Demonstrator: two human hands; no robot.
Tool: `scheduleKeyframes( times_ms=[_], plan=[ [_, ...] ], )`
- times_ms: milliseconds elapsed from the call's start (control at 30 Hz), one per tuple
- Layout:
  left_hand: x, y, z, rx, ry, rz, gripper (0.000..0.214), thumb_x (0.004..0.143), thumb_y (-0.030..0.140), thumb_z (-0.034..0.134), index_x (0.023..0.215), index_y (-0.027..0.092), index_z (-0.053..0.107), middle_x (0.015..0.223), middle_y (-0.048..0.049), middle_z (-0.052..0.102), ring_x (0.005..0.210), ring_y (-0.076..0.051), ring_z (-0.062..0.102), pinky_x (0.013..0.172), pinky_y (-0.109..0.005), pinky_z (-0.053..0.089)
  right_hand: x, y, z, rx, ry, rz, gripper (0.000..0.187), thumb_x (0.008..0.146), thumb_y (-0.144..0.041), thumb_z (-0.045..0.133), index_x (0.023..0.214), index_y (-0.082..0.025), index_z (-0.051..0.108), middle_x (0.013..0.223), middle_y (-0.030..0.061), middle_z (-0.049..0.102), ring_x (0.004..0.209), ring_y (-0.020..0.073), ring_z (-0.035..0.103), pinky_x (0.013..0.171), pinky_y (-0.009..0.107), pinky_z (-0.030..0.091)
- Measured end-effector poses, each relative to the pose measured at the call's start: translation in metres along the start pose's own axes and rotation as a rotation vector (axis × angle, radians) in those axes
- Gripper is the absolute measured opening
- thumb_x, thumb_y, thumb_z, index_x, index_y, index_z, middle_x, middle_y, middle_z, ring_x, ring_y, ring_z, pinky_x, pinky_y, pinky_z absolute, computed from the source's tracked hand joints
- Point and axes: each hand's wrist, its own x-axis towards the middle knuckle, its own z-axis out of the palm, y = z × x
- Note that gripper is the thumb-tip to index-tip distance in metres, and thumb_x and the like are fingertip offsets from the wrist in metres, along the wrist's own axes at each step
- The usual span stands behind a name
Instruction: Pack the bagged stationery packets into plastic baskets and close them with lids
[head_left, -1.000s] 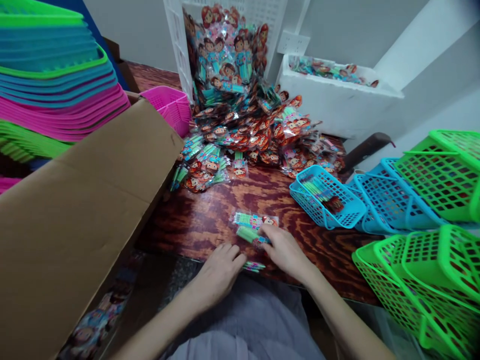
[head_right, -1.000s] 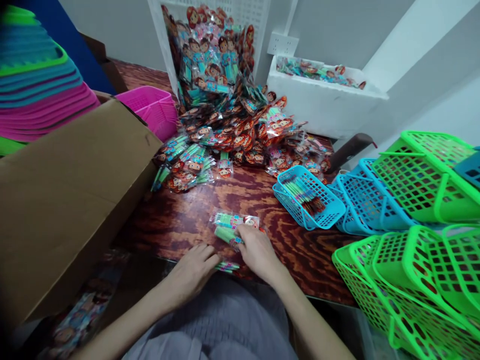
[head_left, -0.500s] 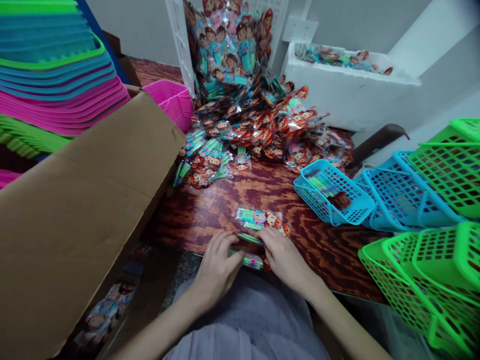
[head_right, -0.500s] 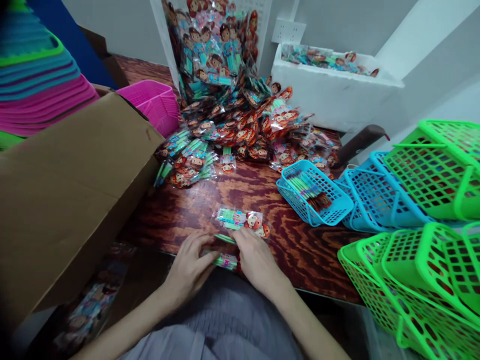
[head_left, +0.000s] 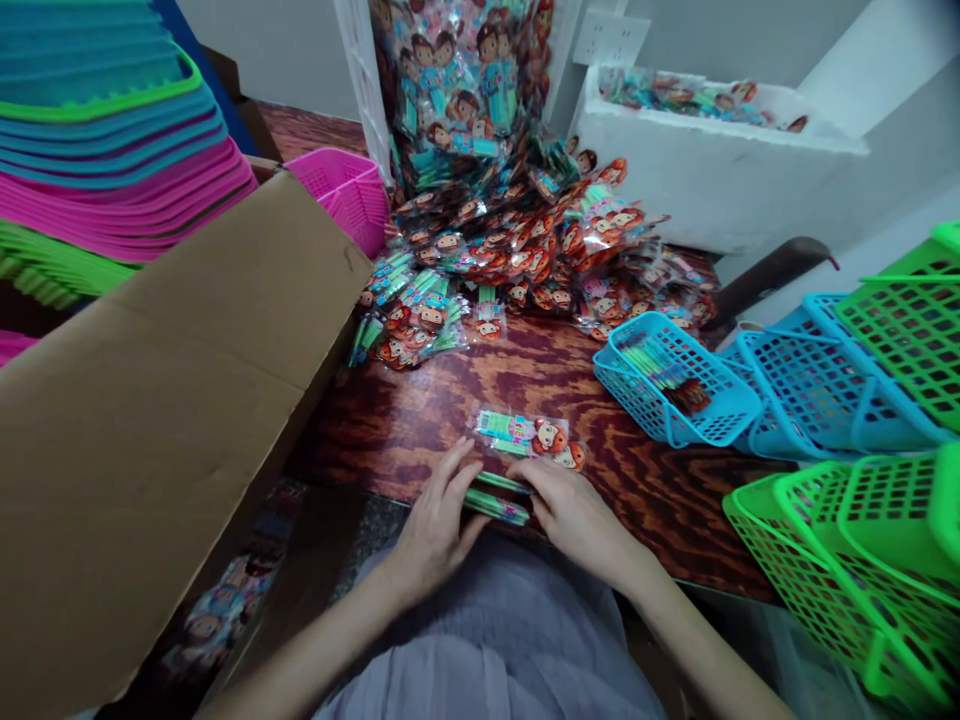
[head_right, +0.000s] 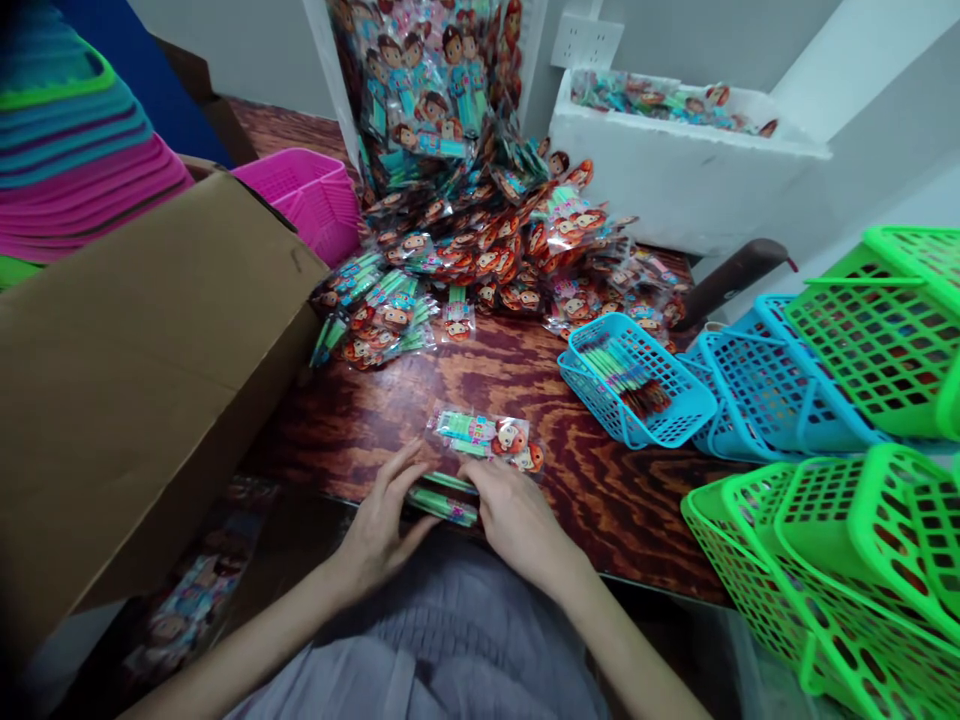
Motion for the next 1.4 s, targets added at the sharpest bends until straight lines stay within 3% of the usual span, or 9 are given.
scheduleKeyframes(
  times_ms=[100,267,400,533,700,833,1033,1200,1400],
  plan=[
    [0.002,-0.002,0.001,0.042,-0.073,0.030,0.069,0.093,0.010,0.052,0.153,0.016,0.019,0.156,-0.0205,0.025,0.148,-0.032,0.022,0.115,-0.055,0.037,0.000,-0.005,0.001,0.079,-0.004,-0.027,0.042,0.085,0.001,0.041,0.116,-0.021,0.062,0.118,0.0070,0.066,0.110,0.0200,0.059,0.096,0.034,0.044],
    [0.010,-0.002,-0.003,0.166,-0.124,0.092,0.037,0.088,0.008,0.053,0.124,0.016,0.053,0.127,-0.0120,0.055,0.136,-0.031,0.038,0.118,-0.058,0.030,0.012,0.003,-0.011,0.247,-0.112,-0.004,0.020,0.096,-0.021,0.048,0.105,-0.022,0.065,0.104,0.0018,0.070,0.095,0.0176,0.062,0.086,0.029,0.046],
    [0.018,0.004,-0.010,0.263,-0.215,0.103,0.020,0.083,0.005,0.052,0.097,0.018,0.057,0.114,-0.0074,0.060,0.126,-0.028,0.046,0.120,-0.058,0.022,0.038,0.027,-0.015,-0.164,0.193,0.152,0.023,0.093,-0.019,0.054,0.115,-0.018,0.061,0.116,0.0112,0.064,0.110,0.0255,0.052,0.093,0.038,0.039],
    [0.024,0.009,-0.015,0.321,-0.348,0.108,0.018,0.085,0.006,0.051,0.095,0.019,0.056,0.090,-0.0030,0.058,0.090,-0.021,0.054,0.108,-0.049,0.041,0.056,0.044,-0.012,-0.317,0.083,0.251,0.029,0.082,-0.016,0.065,0.111,-0.016,0.059,0.111,0.0113,0.061,0.107,0.0269,0.050,0.088,0.037,0.037],
    [0.024,0.010,-0.016,0.292,-0.327,0.111,0.023,0.089,0.009,0.051,0.107,0.020,0.059,0.110,-0.0083,0.059,0.107,-0.025,0.054,0.105,-0.050,0.043,0.042,0.041,-0.009,-0.148,0.076,0.233,0.015,0.078,-0.007,0.060,0.081,-0.020,0.053,0.090,0.0014,0.054,0.089,0.0182,0.053,0.078,0.028,0.039],
    [0.024,0.006,-0.014,0.279,-0.213,0.170,0.017,0.090,0.011,0.052,0.103,0.017,0.061,0.155,-0.0161,0.030,0.145,-0.036,0.023,0.115,-0.061,0.028,0.017,0.026,-0.002,-0.074,0.083,0.098,0.024,0.076,0.001,0.053,0.085,-0.021,0.054,0.118,0.0053,0.052,0.111,0.0194,0.053,0.095,0.030,0.041],
    [0.027,0.001,-0.014,0.289,-0.299,0.211,0.017,0.091,0.012,0.054,0.105,0.019,0.060,0.142,-0.0111,0.049,0.138,-0.028,0.039,0.119,-0.055,0.028,0.005,0.017,0.009,-0.112,0.009,0.199,0.020,0.079,-0.002,0.055,0.085,-0.022,0.057,0.106,0.0061,0.059,0.103,0.0242,0.058,0.093,0.038,0.046],
    [0.030,0.001,-0.017,0.322,-0.286,0.309,0.014,0.088,0.016,0.060,0.102,0.017,0.061,0.157,-0.0127,0.031,0.146,-0.033,0.027,0.120,-0.058,0.021,0.001,0.008,0.024,-0.136,0.059,-0.064,0.038,0.083,0.001,0.038,0.104,-0.023,0.060,0.109,0.0079,0.064,0.107,0.0248,0.057,0.099,0.044,0.043],
    [0.026,-0.001,-0.019,0.280,-0.299,0.251,0.018,0.092,0.017,0.054,0.110,0.020,0.055,0.111,-0.0057,0.062,0.098,-0.020,0.058,0.107,-0.042,0.041,0.013,0.004,-0.002,0.252,-0.126,-0.004,0.026,0.085,-0.011,0.050,0.106,-0.026,0.056,0.100,0.0029,0.069,0.093,0.0200,0.064,0.084,0.031,0.049]
  ],
)
